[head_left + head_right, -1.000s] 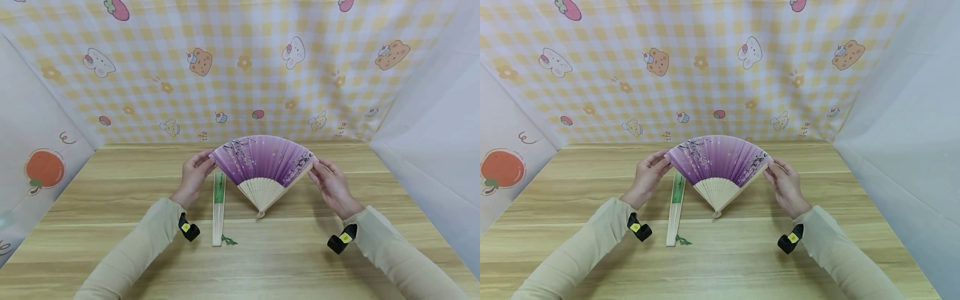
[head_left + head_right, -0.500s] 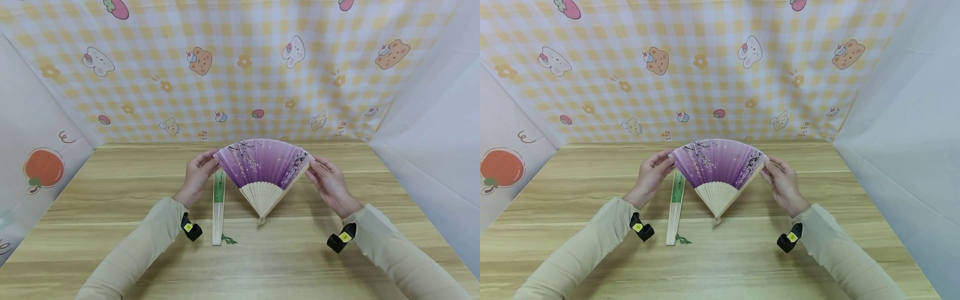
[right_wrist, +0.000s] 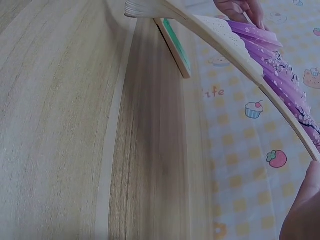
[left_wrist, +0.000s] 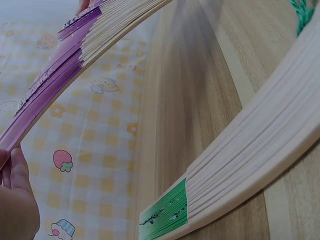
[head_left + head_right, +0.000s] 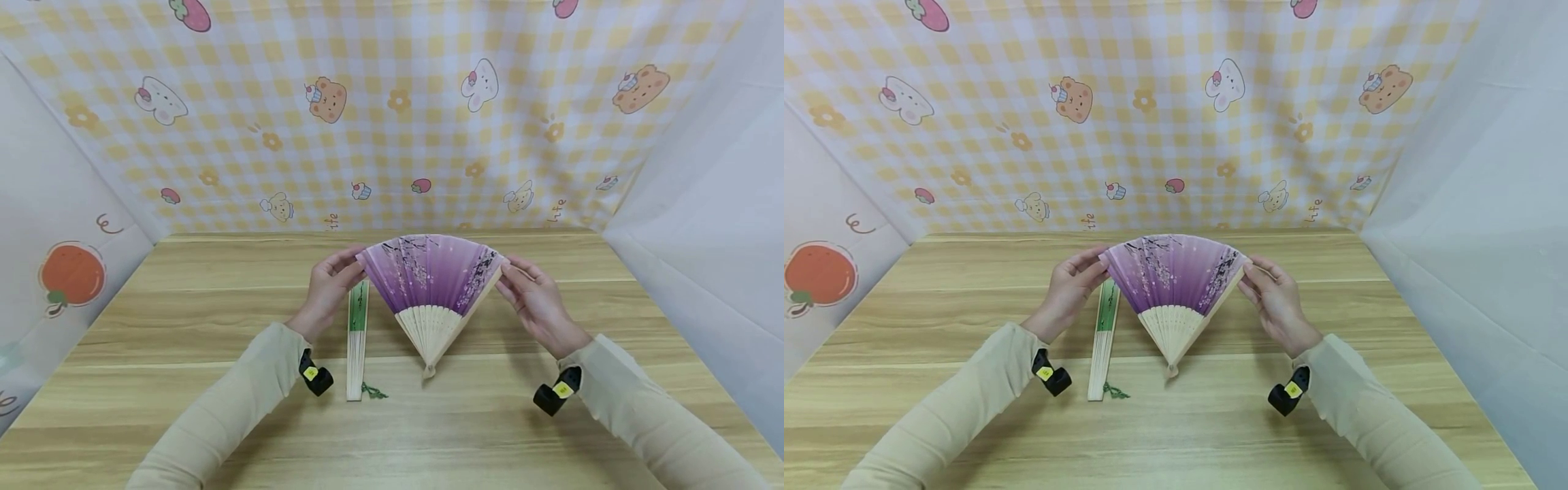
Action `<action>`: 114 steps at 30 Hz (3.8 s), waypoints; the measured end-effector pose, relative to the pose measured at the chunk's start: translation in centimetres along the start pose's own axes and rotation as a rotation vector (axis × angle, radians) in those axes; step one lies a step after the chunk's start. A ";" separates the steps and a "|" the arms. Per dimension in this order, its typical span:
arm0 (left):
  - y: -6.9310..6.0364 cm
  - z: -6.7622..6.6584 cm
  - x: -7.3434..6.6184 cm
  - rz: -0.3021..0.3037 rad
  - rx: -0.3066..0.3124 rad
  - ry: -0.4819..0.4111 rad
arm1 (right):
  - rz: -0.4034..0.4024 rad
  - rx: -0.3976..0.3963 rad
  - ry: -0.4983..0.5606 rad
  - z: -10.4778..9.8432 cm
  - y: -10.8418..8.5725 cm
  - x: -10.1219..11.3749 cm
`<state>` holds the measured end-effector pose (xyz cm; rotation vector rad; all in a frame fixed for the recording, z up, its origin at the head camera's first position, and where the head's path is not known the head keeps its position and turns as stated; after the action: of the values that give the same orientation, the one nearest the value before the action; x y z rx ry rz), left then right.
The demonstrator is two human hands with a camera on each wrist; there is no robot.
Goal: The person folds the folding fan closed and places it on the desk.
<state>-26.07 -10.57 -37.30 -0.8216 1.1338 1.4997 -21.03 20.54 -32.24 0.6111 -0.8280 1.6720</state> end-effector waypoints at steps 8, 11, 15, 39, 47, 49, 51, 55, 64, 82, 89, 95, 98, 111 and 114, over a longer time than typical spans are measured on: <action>-1.9 2.6 -3.4 -0.009 -0.005 0.017 | 0.007 0.003 -0.028 0.2 -0.1 -0.1; -1.9 2.5 -2.9 -0.004 0.022 -0.009 | 0.013 -0.001 -0.043 0.2 -0.2 -0.2; -2.0 2.8 -2.9 -0.006 0.039 0.001 | 0.023 0.002 -0.066 0.2 -0.3 -0.3; -3.0 5.0 -3.5 -0.122 0.055 0.000 | 0.070 0.031 -0.140 0.9 -0.8 -1.4; -3.2 5.6 -3.4 -0.112 0.093 -0.001 | 0.071 0.029 -0.162 1.0 -0.9 -1.7; -3.1 5.8 -3.3 -0.113 0.097 0.004 | 0.069 0.034 -0.166 0.9 -0.9 -1.8; -3.1 6.0 -3.2 -0.118 0.095 0.009 | 0.069 0.039 -0.170 1.0 -1.0 -1.8; -3.1 6.4 -2.9 -0.124 0.097 0.011 | 0.068 0.051 -0.181 1.2 -1.0 -1.9; -3.4 7.1 -2.7 -0.129 0.129 0.013 | 0.081 0.063 -0.205 1.4 -1.1 -2.2; -3.8 8.2 -2.2 -0.142 0.169 -0.003 | 0.088 0.076 -0.261 1.9 -1.4 -2.8; -4.0 8.5 -2.0 -0.144 0.185 0.005 | 0.093 0.092 -0.258 2.0 -1.6 -3.0; -4.1 8.6 -1.9 -0.159 0.185 -0.008 | 0.106 0.083 -0.267 2.1 -1.7 -3.0; -4.1 8.7 -1.9 -0.172 0.180 -0.024 | 0.110 0.080 -0.271 2.2 -1.7 -3.1; -4.5 9.2 -2.1 -0.164 0.210 -0.006 | 0.119 0.078 -0.270 2.5 -2.0 -3.3; -4.6 9.4 -2.1 -0.163 0.212 0.009 | 0.121 0.088 -0.275 2.6 -2.1 -3.4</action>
<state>-20.50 -2.33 -33.43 -0.7556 1.1801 1.2198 -18.18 16.75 -32.77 0.8807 -1.0077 1.7652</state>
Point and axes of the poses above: each hand's wrist, its own y-axis towards the middle knuckle, its own z-axis out of the palm, x = y × z, the point moved 4 cm from there along y, towards the middle knuckle, and after that the axes turned 6 degrees about z, right-handed, at the moved point
